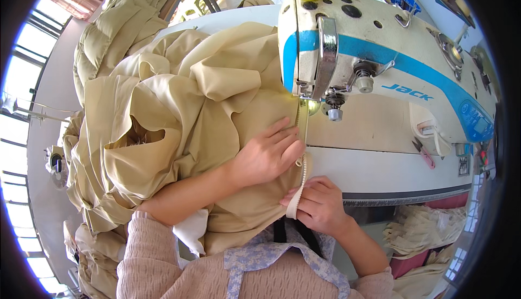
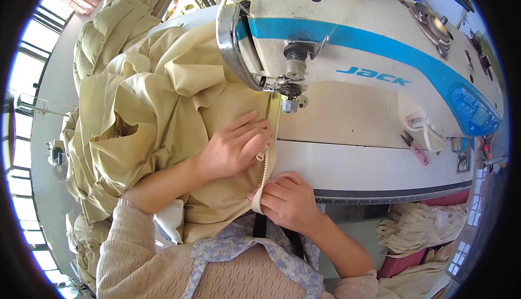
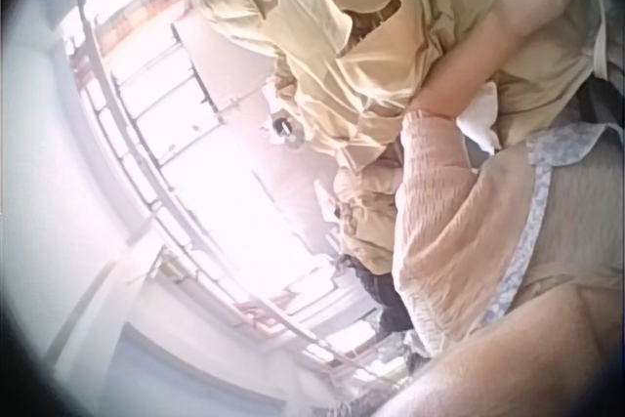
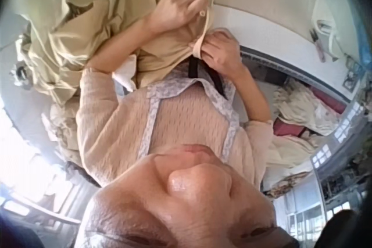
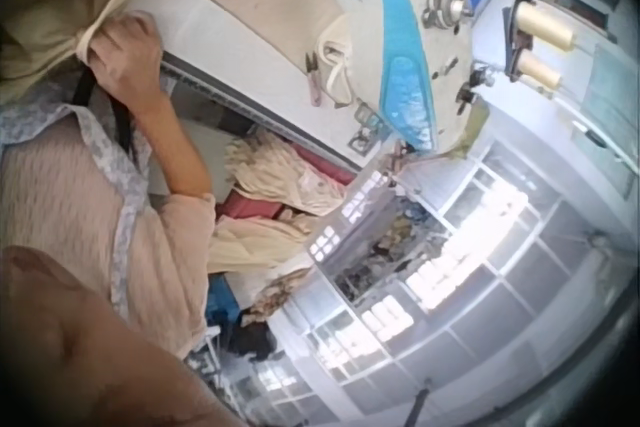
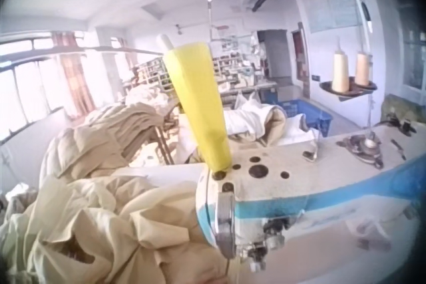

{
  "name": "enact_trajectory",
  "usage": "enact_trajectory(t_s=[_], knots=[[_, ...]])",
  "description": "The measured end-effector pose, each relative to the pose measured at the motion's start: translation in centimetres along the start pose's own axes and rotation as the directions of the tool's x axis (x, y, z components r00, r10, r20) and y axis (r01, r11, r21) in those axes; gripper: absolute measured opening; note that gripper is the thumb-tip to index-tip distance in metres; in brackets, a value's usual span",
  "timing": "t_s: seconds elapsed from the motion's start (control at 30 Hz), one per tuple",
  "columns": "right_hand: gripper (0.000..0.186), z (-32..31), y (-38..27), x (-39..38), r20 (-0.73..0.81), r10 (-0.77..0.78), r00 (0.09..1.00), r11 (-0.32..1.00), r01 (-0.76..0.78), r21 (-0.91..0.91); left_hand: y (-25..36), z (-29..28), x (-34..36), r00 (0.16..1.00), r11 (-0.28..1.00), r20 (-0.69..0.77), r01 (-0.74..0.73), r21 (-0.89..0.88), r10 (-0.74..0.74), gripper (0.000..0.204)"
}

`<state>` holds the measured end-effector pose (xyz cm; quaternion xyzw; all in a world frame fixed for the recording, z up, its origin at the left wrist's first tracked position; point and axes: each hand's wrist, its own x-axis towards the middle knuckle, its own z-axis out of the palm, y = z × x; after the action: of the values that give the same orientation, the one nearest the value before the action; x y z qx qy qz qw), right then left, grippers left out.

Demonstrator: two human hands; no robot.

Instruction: The person aligns a zipper along the edge of a beige fabric and sews it using a sewing machine. They guide the fabric under the needle, adjust the zipper position, and continue stitching along the seam. The person then trims excess thread and inspects the sewn zipper.

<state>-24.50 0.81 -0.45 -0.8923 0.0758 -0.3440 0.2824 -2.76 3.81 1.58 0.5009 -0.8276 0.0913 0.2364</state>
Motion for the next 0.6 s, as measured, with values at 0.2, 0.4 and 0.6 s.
enact_trajectory(t_s=[0.2,0.4,0.6], knots=[[0.013,-0.9,1.8,2.2,0.023,0.049,0.999,0.999,-0.049,-0.009,-2.6,0.9,1.3,0.999,0.999,0.037,0.028,-0.019,-0.027,0.045],[0.015,0.0,2.0,3.1,0.090,-0.060,0.994,0.994,0.067,-0.085,-1.9,0.0,1.8,0.997,0.997,0.055,0.055,-0.055,-0.052,0.044],[0.017,0.5,0.8,0.8,0.148,-0.120,0.982,0.992,0.114,0.047,0.3,-1.2,0.5,0.985,0.987,0.106,0.144,-0.078,-0.135,0.044]])
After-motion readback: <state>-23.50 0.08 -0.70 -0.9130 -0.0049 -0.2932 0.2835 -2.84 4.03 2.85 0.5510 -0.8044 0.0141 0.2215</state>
